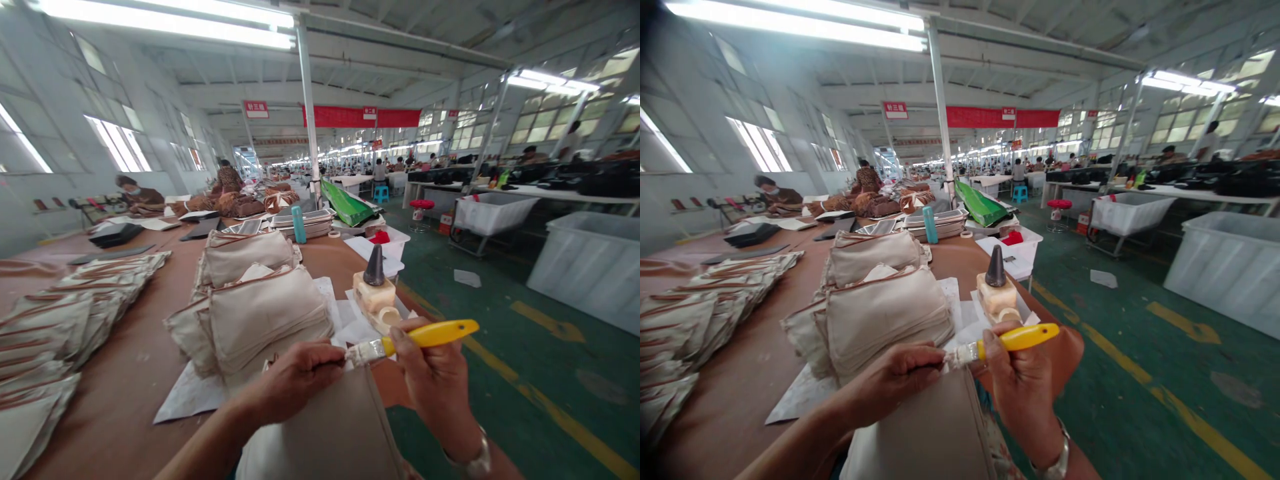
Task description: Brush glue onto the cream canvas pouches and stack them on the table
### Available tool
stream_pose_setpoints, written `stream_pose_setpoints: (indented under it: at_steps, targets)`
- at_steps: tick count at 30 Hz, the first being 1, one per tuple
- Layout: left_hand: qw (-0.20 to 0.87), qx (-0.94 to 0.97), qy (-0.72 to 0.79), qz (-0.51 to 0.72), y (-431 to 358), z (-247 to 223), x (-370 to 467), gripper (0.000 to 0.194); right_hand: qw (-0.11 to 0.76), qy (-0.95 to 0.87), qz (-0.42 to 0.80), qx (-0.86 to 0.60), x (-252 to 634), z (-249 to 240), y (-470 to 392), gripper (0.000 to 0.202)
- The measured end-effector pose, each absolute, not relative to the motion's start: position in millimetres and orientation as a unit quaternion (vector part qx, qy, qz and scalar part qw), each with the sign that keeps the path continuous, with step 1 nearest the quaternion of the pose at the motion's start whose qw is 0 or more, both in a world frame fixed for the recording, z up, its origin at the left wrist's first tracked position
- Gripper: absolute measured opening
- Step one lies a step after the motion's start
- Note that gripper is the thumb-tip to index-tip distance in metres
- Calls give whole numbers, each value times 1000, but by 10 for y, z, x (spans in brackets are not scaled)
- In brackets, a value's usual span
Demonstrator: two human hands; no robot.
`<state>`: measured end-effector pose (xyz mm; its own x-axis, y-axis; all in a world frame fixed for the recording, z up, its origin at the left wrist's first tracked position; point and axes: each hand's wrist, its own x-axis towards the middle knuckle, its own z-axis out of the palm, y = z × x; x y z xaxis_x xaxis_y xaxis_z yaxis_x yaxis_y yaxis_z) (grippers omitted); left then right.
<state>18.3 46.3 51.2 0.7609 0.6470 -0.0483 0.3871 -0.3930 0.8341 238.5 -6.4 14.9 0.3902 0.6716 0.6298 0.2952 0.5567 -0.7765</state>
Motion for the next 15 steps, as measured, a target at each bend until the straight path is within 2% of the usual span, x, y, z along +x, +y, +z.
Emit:
stream_pose_setpoints:
  at_steps: [3,7,12,15]
  targets:
    - [439,828,322,135,422,515,183,36,684,-539,85,-483,2432,157,-68,20]
    - [437,828,320,145,404,479,177,32,702,-535,135,-451,2410,172,-110,20]
    - [430,827,330,150,387,432,167,29,671,-574,38,-468,2372,123,-61,16]
    - [374,846,346,158,353,382,129,30,684,-535,57,-492,2502,55,-60,21]
